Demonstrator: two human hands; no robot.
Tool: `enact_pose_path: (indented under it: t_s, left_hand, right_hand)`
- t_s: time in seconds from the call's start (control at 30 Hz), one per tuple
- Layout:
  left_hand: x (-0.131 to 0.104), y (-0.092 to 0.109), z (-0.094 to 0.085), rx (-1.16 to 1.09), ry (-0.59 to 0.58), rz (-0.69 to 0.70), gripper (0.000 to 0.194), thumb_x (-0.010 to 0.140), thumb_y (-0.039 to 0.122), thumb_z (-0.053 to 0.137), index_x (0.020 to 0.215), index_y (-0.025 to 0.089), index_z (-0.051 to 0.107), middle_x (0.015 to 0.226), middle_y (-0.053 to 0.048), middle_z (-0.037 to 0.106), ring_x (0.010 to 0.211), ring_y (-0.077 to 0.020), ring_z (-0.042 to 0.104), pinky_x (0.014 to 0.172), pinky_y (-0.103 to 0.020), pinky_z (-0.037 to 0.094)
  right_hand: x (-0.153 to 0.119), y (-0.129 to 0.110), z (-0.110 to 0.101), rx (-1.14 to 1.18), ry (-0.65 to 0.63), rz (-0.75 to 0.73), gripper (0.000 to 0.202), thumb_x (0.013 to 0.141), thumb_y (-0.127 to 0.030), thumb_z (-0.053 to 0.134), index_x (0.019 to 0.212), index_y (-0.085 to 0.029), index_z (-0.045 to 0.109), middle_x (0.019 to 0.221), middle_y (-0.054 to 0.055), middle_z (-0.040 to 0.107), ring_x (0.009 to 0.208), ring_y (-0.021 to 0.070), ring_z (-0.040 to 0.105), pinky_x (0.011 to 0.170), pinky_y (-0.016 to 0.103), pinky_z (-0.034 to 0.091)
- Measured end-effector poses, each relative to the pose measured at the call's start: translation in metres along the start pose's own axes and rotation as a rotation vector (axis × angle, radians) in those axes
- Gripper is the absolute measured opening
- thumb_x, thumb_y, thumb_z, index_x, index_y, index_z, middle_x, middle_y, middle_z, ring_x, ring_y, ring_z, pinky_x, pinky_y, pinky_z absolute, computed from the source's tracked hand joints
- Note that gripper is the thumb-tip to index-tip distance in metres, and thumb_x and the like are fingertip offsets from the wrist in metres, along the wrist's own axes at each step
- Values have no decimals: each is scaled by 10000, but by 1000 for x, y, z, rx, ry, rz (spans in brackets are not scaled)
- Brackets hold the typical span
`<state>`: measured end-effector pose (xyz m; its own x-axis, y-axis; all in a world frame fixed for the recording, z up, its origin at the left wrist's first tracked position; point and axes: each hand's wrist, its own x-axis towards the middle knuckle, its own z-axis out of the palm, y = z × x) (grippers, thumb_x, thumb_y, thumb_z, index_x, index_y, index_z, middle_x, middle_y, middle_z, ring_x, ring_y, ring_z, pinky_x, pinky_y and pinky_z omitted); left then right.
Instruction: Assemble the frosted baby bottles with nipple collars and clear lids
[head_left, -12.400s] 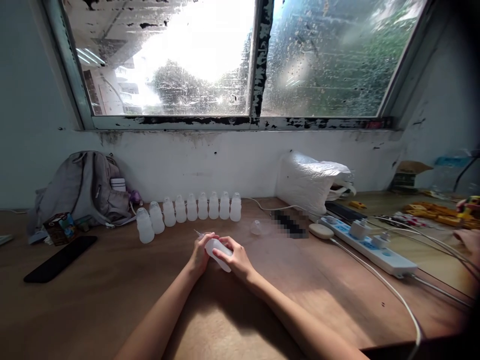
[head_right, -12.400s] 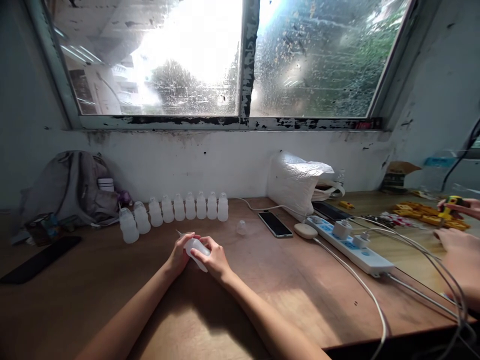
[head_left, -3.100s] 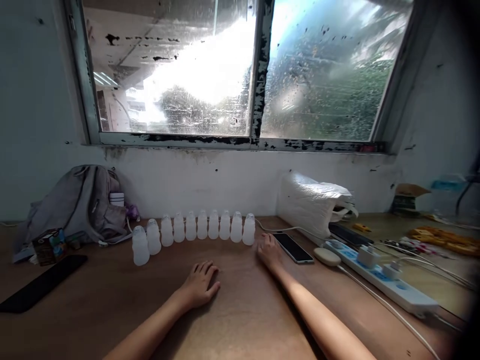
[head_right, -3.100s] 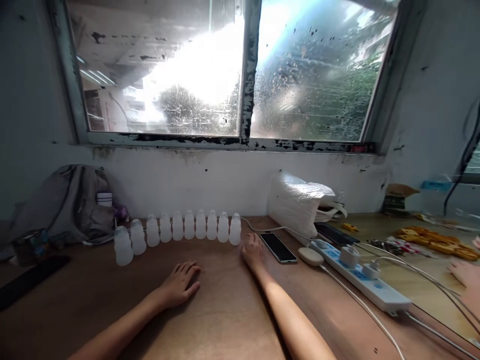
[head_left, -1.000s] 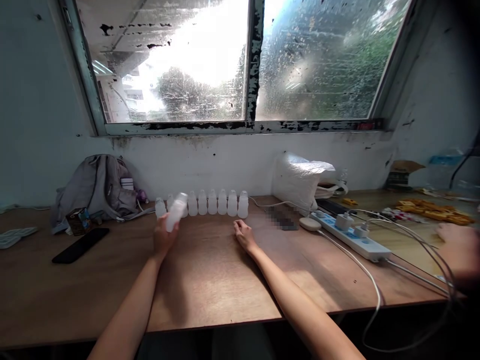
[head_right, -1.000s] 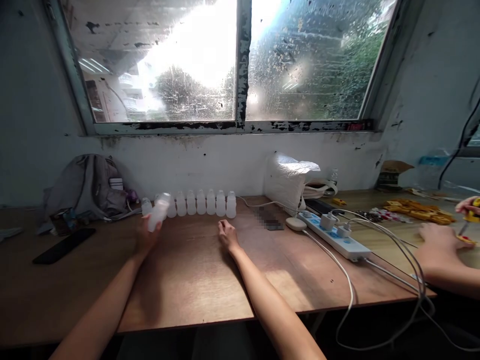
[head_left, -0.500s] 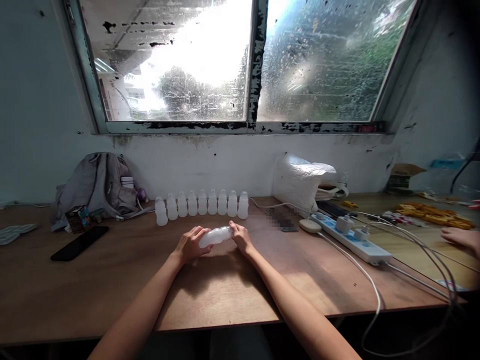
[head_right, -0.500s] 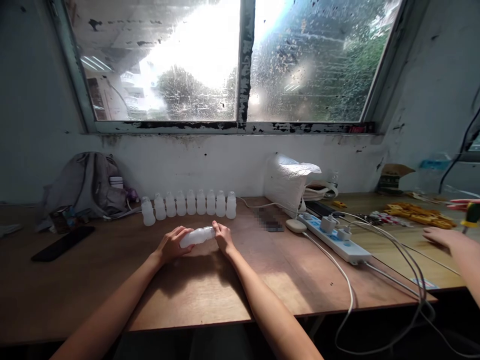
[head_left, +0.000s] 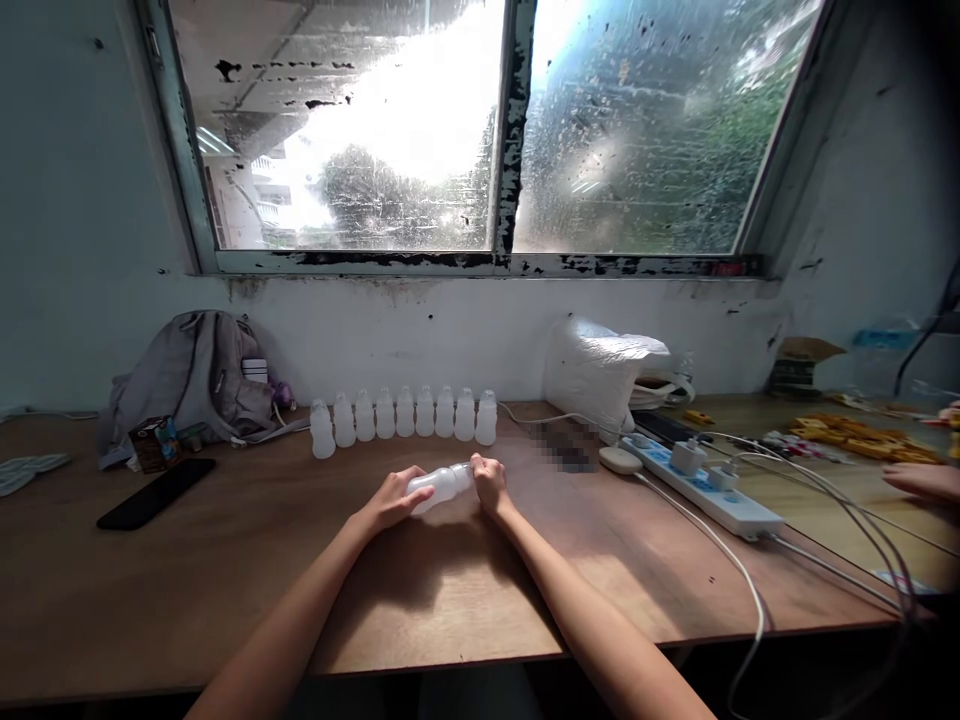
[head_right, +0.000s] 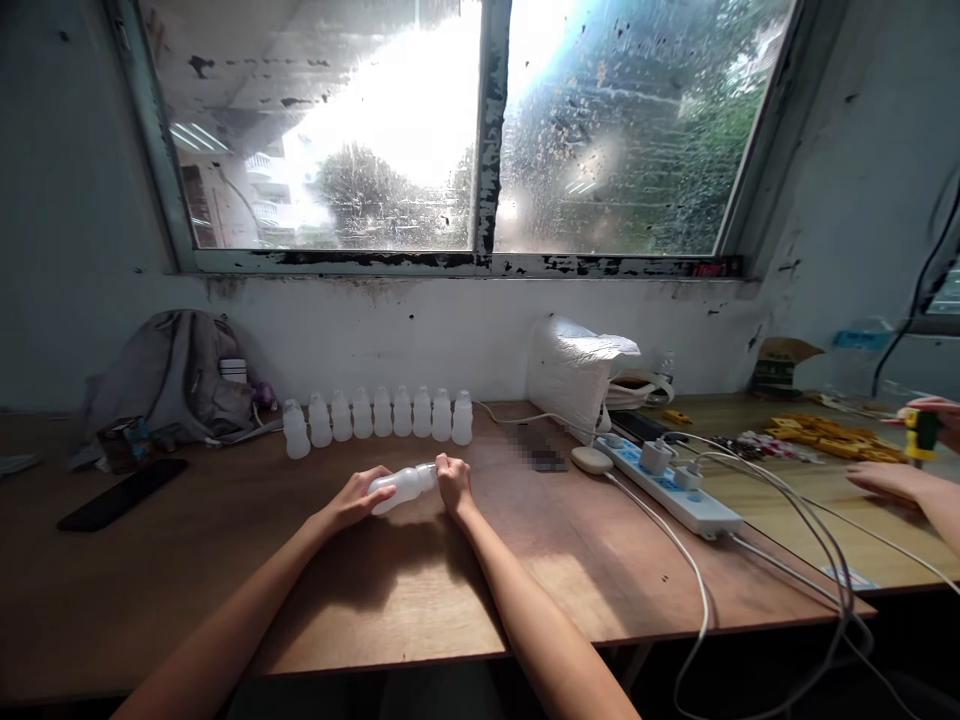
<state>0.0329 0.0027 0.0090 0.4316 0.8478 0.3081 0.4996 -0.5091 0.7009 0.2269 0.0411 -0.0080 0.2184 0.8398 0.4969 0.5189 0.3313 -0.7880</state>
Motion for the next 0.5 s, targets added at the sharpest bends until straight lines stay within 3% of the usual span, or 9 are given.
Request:
enact_pose_path:
  t_s: [0.2,0.33,0.5]
  left_hand:
    - [10,-18,5,-424,-123,-261,391,755,470,371,814,123,541,519,10,522,356,-78,396,335,-190,256]
    - [9,-23,3,-641,-214,-332,435,775,492,322,802,112,533,484,1,527,308,-62,343,307,-187,191]
    - [0,-17,1,-637,-211,-330,485,770,541,361,849,102,552,534,-14,553,342,-58,360,332,-190,216]
  right_hand:
    - [-4,-4,1,9,-1,-50,398,760,-366,293,397,-206,260,371,-17,319,404,103,294,427,249,200]
    - [-7,-5,0,18,-24,-85,420,783,-390,285,408,-202,262,382,-22,313,413,97,283,435,244,202]
    - [-9,-9,-5,78,-270,-188,385,792,-421,336,504,-182,428,447,-26,408,448,100,344,449,219,250]
